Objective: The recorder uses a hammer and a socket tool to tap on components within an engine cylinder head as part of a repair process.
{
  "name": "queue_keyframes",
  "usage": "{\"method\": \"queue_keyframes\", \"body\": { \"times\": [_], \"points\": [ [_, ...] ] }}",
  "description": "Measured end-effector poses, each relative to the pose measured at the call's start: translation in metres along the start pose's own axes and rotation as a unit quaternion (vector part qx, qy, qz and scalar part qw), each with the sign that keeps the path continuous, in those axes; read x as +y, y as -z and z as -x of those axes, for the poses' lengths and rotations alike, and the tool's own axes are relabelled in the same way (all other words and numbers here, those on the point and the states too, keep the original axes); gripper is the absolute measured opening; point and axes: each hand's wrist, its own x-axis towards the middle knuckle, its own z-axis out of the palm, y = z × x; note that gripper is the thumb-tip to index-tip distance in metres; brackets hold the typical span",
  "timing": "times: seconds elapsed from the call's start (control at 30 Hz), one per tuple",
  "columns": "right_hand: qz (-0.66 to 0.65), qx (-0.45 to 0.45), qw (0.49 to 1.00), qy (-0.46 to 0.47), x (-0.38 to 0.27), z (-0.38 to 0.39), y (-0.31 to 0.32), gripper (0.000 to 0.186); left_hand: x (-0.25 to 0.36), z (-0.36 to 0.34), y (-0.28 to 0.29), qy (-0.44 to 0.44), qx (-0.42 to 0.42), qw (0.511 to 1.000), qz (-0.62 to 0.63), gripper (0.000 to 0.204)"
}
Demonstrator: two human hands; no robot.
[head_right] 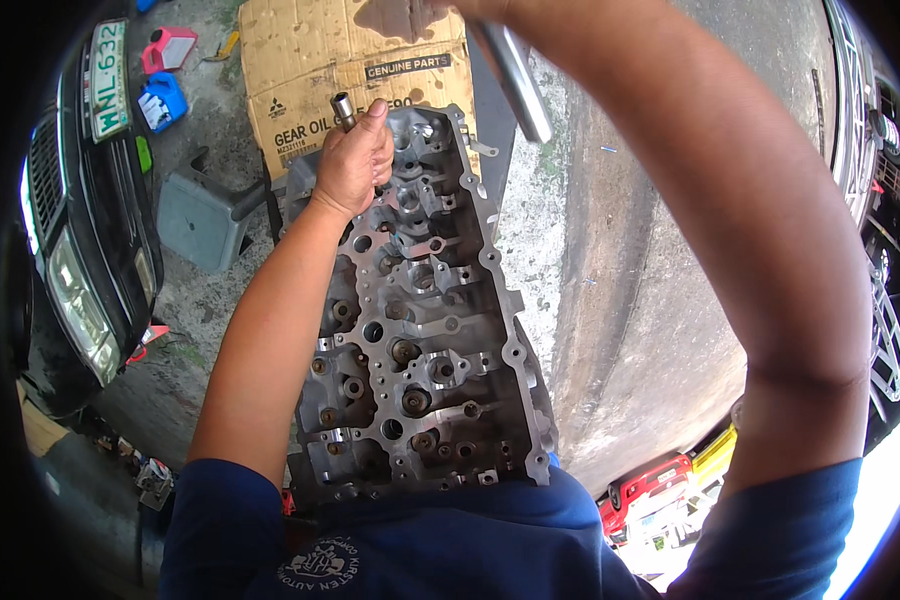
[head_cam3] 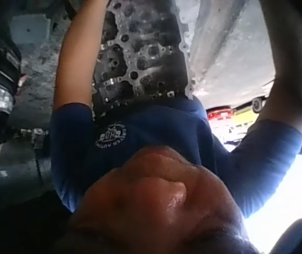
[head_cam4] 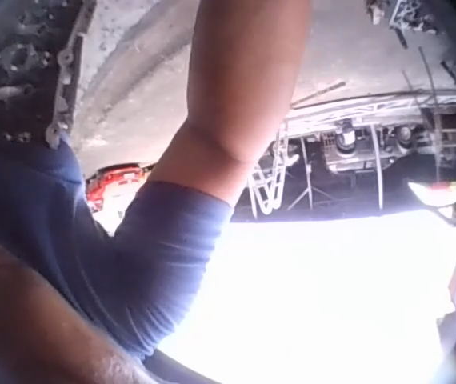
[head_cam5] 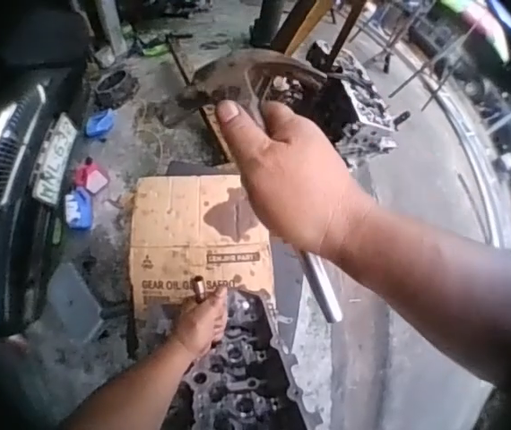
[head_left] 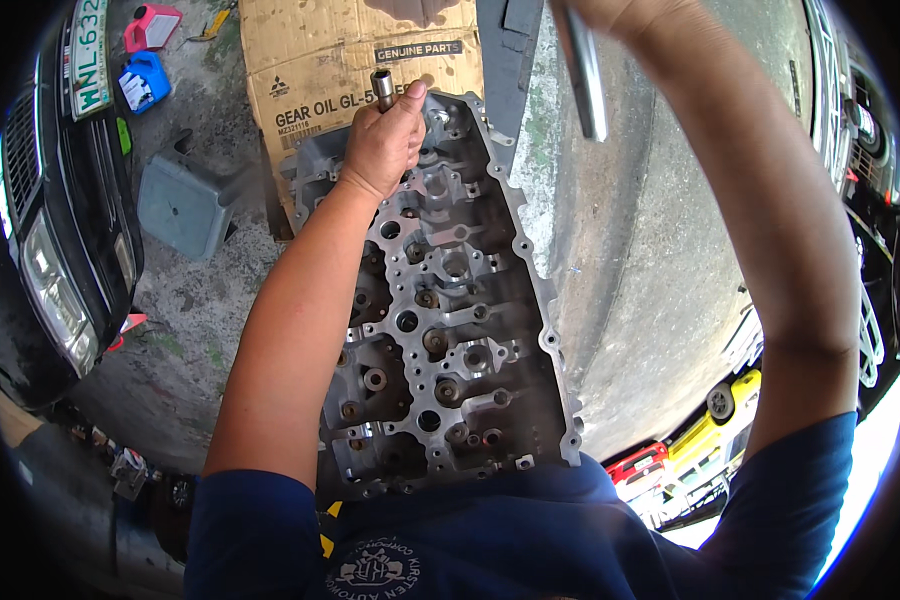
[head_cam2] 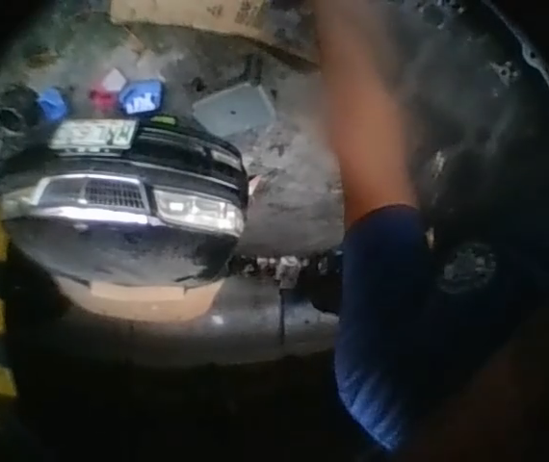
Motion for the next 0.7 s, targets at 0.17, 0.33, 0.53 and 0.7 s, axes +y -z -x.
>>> {"method": "queue_keyframes", "body": {
  "times": [0.17, 0.33, 0.53, 0.7],
  "points": [
    [0.117, -0.131, 0.984, 0.028, 0.038, -0.013, -0.011, 0.047, 0.002, 0.003, 0.008, 0.013, -0.005, 1.000, -0.003, 0.054],
    [0.068, 0.011, 0.997, 0.027, 0.040, -0.020, 0.012, 0.052, 0.015, -0.010, 0.003, -0.030, -0.002, 0.998, 0.051, 0.054],
    [0.085, -0.070, 0.994, 0.004, 0.053, -0.006, 0.007, 0.042, 0.011, -0.031, 0.013, -0.031, 0.025, 0.999, 0.016, 0.053],
    [0.095, -0.108, 0.989, 0.015, 0.057, 0.001, 0.004, 0.041, -0.002, -0.034, 0.015, -0.002, 0.018, 1.000, 0.010, 0.053]
  ]
}}
